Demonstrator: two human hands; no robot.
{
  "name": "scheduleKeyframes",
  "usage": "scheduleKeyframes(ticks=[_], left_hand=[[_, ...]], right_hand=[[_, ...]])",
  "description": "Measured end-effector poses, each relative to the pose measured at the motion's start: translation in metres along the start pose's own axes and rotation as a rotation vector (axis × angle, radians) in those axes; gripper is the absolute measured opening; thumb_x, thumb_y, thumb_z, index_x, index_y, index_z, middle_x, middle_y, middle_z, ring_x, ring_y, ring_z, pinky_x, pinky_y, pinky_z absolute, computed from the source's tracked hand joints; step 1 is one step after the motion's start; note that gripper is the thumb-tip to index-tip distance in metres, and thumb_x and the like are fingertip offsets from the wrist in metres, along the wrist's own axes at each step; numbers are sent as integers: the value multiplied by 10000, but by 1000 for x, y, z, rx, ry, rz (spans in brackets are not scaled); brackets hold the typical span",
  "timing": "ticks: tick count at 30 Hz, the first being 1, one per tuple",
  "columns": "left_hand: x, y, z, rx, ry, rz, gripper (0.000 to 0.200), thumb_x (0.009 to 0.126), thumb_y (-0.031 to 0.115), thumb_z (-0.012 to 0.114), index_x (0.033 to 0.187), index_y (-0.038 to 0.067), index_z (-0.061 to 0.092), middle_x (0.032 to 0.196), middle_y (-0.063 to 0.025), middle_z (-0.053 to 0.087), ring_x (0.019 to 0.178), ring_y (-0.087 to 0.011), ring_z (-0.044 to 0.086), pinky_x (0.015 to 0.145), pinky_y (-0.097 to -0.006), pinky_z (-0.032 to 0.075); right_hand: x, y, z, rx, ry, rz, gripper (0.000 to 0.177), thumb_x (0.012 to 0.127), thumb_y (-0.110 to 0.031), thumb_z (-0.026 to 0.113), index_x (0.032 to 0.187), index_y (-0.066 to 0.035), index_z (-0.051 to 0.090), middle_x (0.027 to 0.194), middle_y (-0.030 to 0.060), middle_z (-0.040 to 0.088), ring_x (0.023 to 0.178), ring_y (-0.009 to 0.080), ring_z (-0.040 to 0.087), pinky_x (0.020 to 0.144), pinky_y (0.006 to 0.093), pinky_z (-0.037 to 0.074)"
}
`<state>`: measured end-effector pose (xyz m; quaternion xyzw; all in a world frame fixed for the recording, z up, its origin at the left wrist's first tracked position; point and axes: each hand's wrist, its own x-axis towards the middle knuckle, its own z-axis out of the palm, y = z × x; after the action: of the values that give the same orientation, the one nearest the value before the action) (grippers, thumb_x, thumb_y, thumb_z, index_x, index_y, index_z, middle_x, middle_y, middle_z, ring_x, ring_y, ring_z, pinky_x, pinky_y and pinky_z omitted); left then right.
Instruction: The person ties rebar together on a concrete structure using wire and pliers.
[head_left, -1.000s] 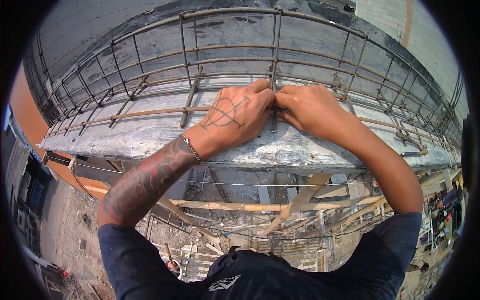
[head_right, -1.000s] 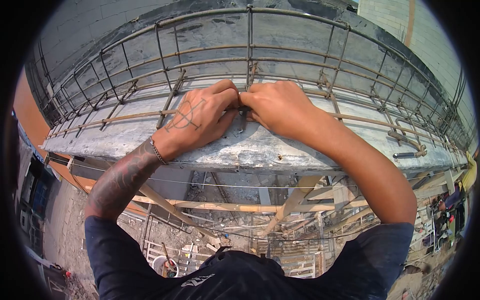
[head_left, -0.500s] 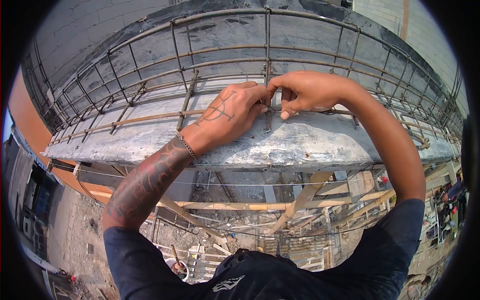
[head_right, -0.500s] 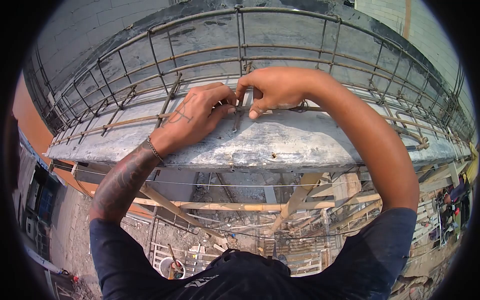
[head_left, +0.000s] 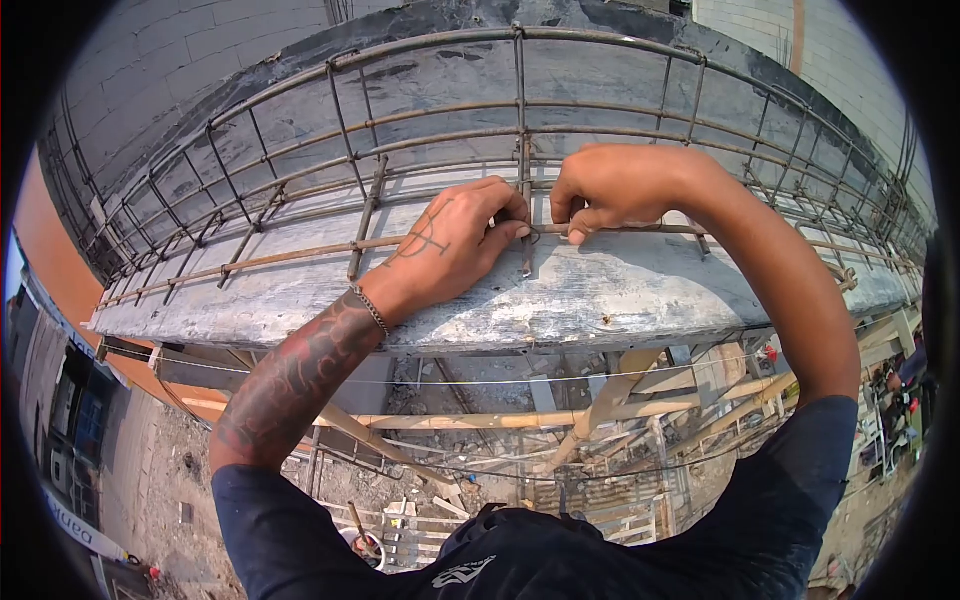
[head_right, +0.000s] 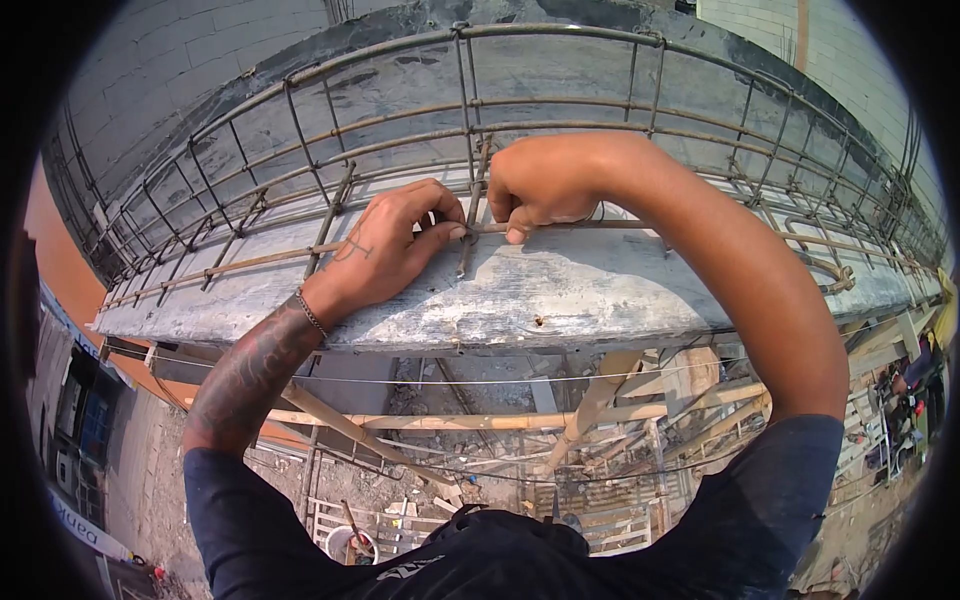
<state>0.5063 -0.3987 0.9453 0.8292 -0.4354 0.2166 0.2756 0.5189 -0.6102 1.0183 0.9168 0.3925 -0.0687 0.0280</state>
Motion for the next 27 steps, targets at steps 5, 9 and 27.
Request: scheduleKeyframes(ticks=[5,9,27], left_hand=[[-3,7,-9,42,-32,-69,97,831,39,676,909,-11,648,855,-120,651,784,-258,642,701,-367,503],[-4,7,-8,58,-8,-37,91,811,30,685,881,-9,640,852,-120,647,781,-264,642,696,-368,500],[-7,-1,-10,-42,-28,27,93,802,-4,663,845,4,581,875,-110,596,840,-297,620,725,-386,481]], right_hand=[[1,12,-4,115,-63,-11,332,812,-233,724,1042,3,681,906,126,717,857,253,673,782,362,500],[1,23,2,215,-16,-56,347,844,-270,695,1065,-3,681,930,110,716,869,221,665,784,349,498],[13,2,13,211,114,-249,298,861,-243,693,1050,-13,682,1132,120,578,986,250,590,801,361,499]])
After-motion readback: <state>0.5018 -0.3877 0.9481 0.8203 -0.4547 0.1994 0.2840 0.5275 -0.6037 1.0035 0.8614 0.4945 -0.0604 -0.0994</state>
